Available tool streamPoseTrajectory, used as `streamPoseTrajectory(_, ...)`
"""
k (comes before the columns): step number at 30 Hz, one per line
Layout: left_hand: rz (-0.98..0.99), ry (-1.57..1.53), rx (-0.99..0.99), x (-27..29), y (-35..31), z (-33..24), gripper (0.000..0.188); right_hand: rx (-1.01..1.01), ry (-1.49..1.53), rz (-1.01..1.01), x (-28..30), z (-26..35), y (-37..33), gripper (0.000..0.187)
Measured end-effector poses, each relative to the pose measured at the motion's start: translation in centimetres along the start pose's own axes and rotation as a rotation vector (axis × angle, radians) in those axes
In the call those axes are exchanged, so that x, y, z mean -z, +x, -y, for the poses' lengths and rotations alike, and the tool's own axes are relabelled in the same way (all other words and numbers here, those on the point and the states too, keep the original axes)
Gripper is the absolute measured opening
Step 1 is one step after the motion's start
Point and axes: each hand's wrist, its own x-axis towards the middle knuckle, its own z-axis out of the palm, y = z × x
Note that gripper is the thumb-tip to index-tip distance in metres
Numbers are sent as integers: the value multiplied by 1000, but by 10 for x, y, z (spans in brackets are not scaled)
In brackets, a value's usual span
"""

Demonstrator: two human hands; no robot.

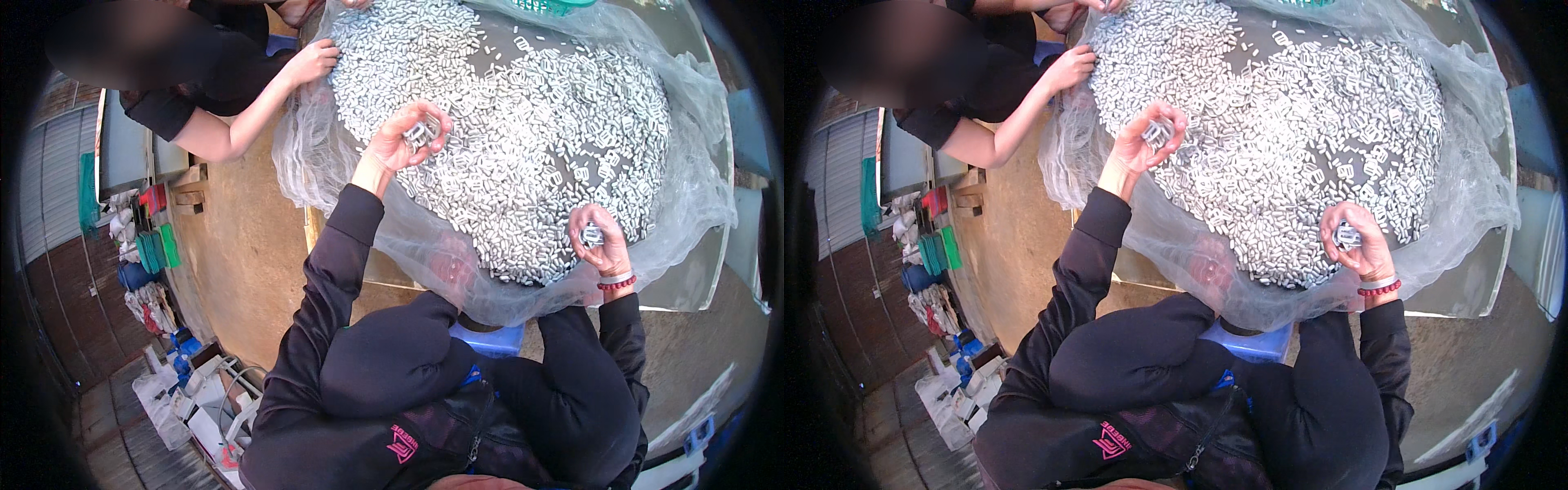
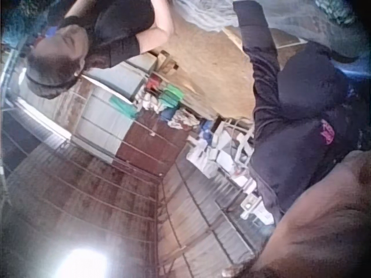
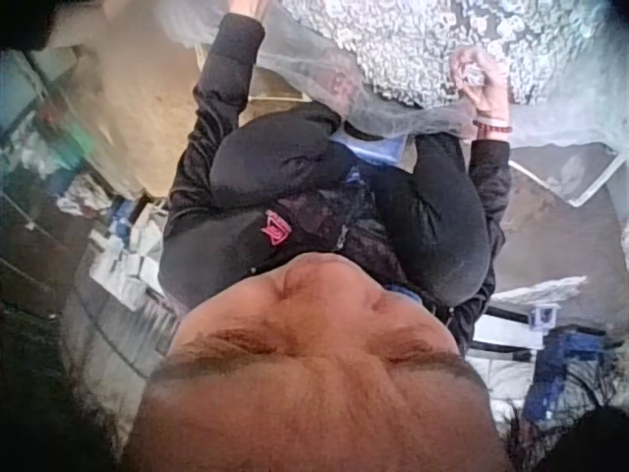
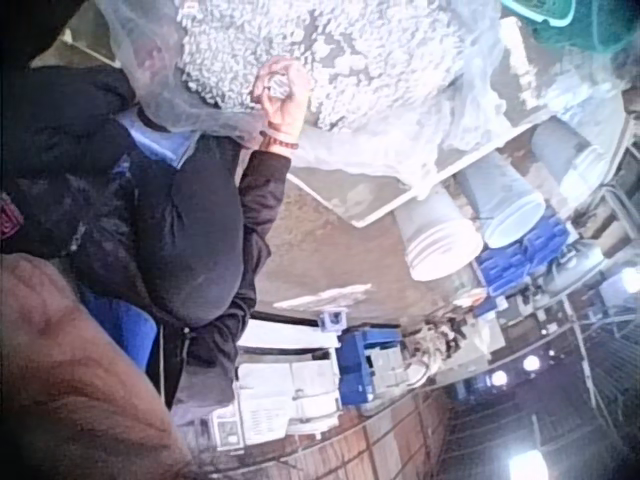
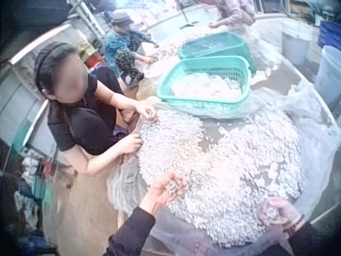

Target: The person sits cross-legged and uses both hands to pick up small white plastic parts from a large pile on a table, inspecting and separating them. A second person works alongside, also sorting the parts into a green basket.

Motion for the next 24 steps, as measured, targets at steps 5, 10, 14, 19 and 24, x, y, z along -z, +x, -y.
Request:
streamPoseTrajectory(5,-202,860,420,-8,9,23,15,-202,-180,-158,8,-11,5,28)
streamPoseTrajectory(10,-267,1505,68,13,-1,70,19,-223,-191,-203,11,-19,6,28)
streamPoseTrajectory(14,-306,1788,-81,26,-5,79,28,-206,-208,-245,9,-19,7,28)
streamPoseTrajectory(19,-412,1083,22,18,-12,45,18,-154,-207,-296,6,-14,4,26)
streamPoseTrajectory(24,-249,185,27,4,-47,29,10,-142,-163,-255,8,-14,0,24)
